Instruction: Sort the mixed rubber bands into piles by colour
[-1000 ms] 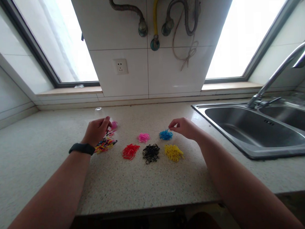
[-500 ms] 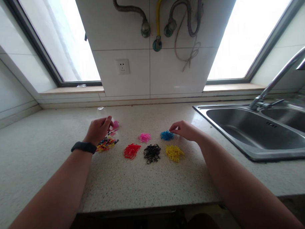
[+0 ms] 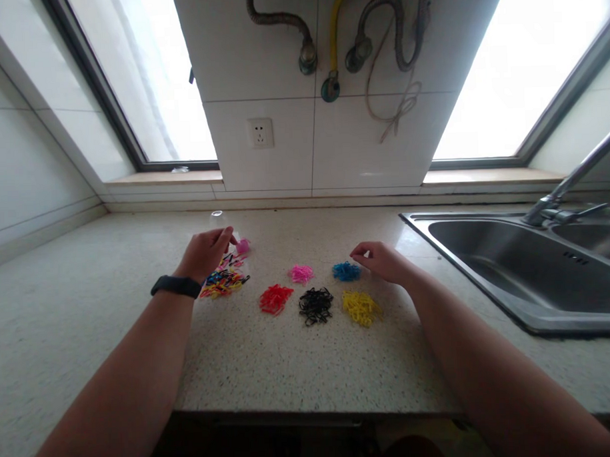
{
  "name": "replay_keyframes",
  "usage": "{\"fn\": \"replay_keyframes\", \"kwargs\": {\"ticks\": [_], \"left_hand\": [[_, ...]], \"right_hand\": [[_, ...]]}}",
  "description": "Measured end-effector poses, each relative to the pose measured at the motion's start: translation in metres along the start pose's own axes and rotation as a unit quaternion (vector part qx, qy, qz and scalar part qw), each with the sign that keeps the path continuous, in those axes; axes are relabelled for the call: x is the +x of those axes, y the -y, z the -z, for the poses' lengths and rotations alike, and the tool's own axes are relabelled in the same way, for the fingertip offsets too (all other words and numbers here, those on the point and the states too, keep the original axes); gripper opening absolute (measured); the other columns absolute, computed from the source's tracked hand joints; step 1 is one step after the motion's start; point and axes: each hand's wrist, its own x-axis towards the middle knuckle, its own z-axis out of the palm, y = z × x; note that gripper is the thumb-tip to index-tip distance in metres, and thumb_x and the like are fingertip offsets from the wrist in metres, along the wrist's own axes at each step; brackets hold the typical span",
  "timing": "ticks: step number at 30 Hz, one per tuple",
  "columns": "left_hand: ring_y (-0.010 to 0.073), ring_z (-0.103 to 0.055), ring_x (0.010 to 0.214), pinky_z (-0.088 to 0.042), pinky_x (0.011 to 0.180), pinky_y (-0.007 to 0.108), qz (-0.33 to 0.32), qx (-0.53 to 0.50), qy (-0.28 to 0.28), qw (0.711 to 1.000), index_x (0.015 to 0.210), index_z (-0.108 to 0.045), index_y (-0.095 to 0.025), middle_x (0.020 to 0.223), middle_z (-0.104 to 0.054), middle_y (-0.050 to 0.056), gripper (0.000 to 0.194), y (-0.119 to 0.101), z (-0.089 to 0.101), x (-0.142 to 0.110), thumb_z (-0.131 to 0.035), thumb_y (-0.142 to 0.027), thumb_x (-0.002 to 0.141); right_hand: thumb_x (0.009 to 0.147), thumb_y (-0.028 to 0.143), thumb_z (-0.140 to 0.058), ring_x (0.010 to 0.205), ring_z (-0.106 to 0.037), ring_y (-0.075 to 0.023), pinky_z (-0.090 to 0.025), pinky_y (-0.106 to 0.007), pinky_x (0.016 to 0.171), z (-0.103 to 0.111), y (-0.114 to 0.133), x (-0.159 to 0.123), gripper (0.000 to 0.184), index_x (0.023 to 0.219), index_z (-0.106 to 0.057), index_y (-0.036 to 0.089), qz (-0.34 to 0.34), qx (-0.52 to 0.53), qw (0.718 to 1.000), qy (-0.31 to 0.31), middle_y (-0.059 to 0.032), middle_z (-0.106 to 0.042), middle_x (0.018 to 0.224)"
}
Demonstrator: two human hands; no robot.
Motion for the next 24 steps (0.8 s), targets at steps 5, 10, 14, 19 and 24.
{"fn": "replay_keyframes", "kwargs": {"ticks": [5, 10, 14, 19, 24], "left_hand": [[0.0166, -0.060, 0.059, -0.038, 0.059, 0.027, 0.012, 0.077, 0.102, 0.992, 0.081, -0.075, -0.021, 0.065, -0.068, 0.002, 0.050, 0.018, 0.002, 0.006, -0.041, -0.055, 0.093], [0.0197, -0.065, 0.071, -0.042, 0.065, 0.028, -0.008, 0.125, 0.181, 0.975, 0.087, -0.076, -0.022, 0.081, -0.075, 0.006, 0.037, 0.034, 0.000, 0.006, -0.054, -0.051, 0.085], [0.0203, -0.067, 0.078, -0.045, 0.069, 0.027, -0.004, 0.112, 0.210, 0.971, 0.092, -0.077, -0.023, 0.089, -0.076, 0.006, 0.033, 0.038, -0.001, 0.005, -0.059, -0.048, 0.081], [0.0202, -0.066, 0.078, -0.046, 0.070, 0.027, -0.003, 0.126, 0.213, 0.969, 0.097, -0.078, -0.024, 0.091, -0.075, 0.007, 0.036, 0.039, -0.005, 0.005, -0.060, -0.050, 0.080], [0.0208, -0.067, 0.081, -0.045, 0.071, 0.028, 0.004, 0.138, 0.221, 0.966, 0.098, -0.079, -0.027, 0.093, -0.076, 0.006, 0.033, 0.041, -0.007, 0.006, -0.060, -0.046, 0.080]], "right_hand": [[0.088, 0.038, -0.058, 0.065, -0.060, -0.0167, -0.043, -0.029, 0.062, -0.002, -0.003, 0.002, 0.026, 0.092, -0.076, 0.019, -0.007, 0.001, 1.000, 0.002, -0.0050, -0.071, 0.075], [0.088, 0.040, -0.057, 0.065, -0.060, -0.0165, -0.042, -0.029, 0.061, -0.006, -0.009, 0.004, 0.028, 0.092, -0.075, 0.020, -0.006, 0.004, 1.000, 0.008, -0.0041, -0.071, 0.074], [0.088, 0.040, -0.058, 0.067, -0.060, -0.0166, -0.043, -0.028, 0.063, -0.006, -0.011, 0.004, 0.027, 0.091, -0.075, 0.020, 0.002, 0.002, 1.000, 0.011, -0.0047, -0.073, 0.079], [0.088, 0.041, -0.058, 0.066, -0.060, -0.0165, -0.042, -0.029, 0.061, -0.005, -0.011, 0.004, 0.028, 0.092, -0.076, 0.021, 0.004, -0.003, 1.000, 0.015, -0.0052, -0.073, 0.081], [0.087, 0.040, -0.059, 0.066, -0.061, -0.0171, -0.042, -0.029, 0.062, -0.005, -0.010, 0.004, 0.026, 0.091, -0.076, 0.021, 0.007, -0.002, 1.000, 0.018, -0.0052, -0.073, 0.080]]}}
